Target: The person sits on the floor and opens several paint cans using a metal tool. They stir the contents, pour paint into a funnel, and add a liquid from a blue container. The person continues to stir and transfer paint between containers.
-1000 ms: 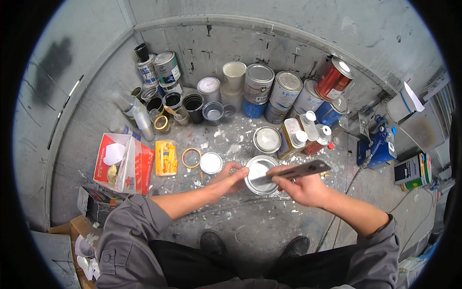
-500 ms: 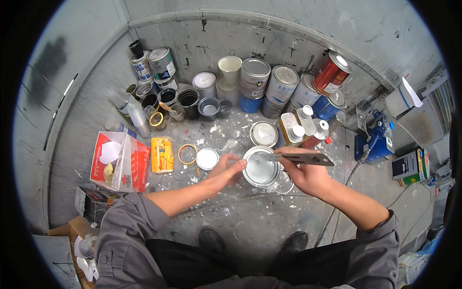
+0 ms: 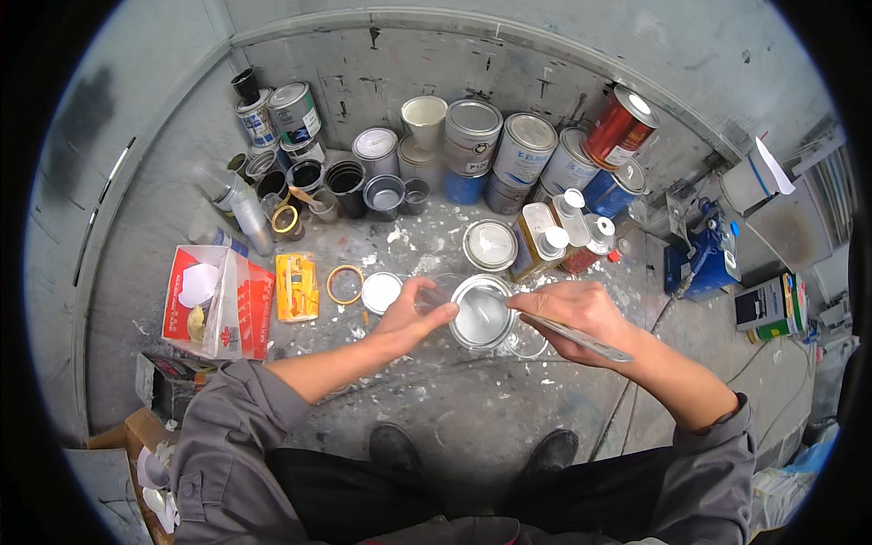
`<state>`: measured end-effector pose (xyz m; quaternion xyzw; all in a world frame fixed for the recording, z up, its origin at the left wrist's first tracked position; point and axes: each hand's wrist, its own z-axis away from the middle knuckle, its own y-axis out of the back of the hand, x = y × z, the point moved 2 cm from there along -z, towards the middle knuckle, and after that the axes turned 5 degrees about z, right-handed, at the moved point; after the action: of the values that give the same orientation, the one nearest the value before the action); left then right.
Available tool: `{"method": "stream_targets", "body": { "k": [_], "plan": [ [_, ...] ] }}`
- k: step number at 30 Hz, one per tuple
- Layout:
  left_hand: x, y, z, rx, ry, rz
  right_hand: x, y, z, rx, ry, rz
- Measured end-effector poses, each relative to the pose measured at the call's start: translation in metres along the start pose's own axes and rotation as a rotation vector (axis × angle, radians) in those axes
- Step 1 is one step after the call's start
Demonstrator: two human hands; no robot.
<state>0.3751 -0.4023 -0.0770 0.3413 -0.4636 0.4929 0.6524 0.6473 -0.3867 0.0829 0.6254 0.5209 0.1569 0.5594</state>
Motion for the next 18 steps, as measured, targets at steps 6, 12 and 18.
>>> {"method": "stream_targets", "body": {
  "k": [6,12,18],
  "plan": [
    [-0.009,0.007,-0.007,0.054,0.081,0.038,0.002,-0.027,0.018,0.059,-0.401,-0.291],
    [0.002,-0.008,0.002,-0.024,0.174,0.216,-0.004,-0.031,0.010,0.034,-0.498,-0.491],
    [-0.003,-0.004,0.000,-0.005,0.156,0.254,-0.010,-0.011,0.002,0.022,-0.259,-0.192]
  ]
}}
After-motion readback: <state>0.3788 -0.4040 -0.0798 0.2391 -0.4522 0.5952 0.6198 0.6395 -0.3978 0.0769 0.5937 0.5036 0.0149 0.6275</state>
